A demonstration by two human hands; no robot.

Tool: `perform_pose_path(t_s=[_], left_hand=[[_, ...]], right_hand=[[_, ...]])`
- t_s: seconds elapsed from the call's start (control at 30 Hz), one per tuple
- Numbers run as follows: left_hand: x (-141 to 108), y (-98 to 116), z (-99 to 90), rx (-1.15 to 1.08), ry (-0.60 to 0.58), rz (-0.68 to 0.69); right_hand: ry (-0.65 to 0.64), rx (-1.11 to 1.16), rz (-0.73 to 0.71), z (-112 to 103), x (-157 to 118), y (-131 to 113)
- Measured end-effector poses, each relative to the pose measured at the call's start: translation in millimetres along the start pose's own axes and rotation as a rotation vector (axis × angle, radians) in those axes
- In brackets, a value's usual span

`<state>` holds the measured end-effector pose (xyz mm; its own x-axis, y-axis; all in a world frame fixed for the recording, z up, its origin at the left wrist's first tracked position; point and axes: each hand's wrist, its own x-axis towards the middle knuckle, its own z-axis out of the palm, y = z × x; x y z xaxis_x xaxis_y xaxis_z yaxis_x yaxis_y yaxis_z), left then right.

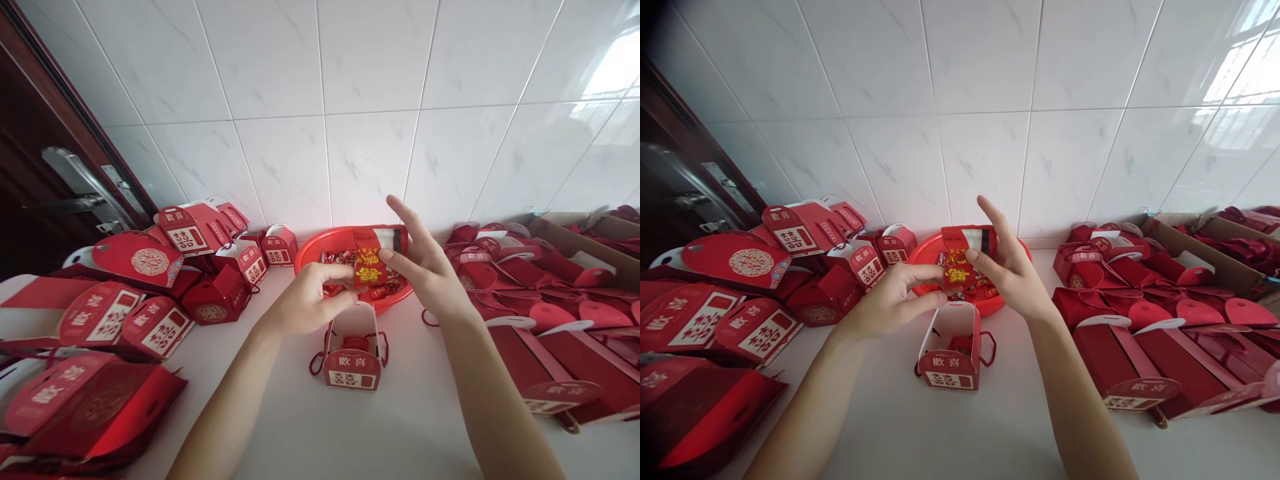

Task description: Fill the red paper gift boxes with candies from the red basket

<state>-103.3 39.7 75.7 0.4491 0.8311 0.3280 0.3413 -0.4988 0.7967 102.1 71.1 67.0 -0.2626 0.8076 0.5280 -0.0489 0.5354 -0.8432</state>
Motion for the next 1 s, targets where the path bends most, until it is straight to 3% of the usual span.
perform_pose_path(t_s=[0.27,0.4,0.57,0.8,1.0], left_hand=[[1,-3,-0.1,-0.033,0.107,-0.034],[2,-5,-3.2,-0.077,0.257,0.007],[3,-10,-6.0,-0.036,0.447,0.045],[2,-11,-4.8,0.018,0.44,0.109],[2,-13,-3.2,-0.022,0.465,0.092]], right_hand=[[0.022,0.169,0.074,1,4,3],[0.057,0.198,0.078,-3,6,4],[-0.025,0.271,0.081,-6,5,0],[-0.21,0.21,0.189,-8,3,-3],[-0.093,0.174,0.22,-10,3,-2]])
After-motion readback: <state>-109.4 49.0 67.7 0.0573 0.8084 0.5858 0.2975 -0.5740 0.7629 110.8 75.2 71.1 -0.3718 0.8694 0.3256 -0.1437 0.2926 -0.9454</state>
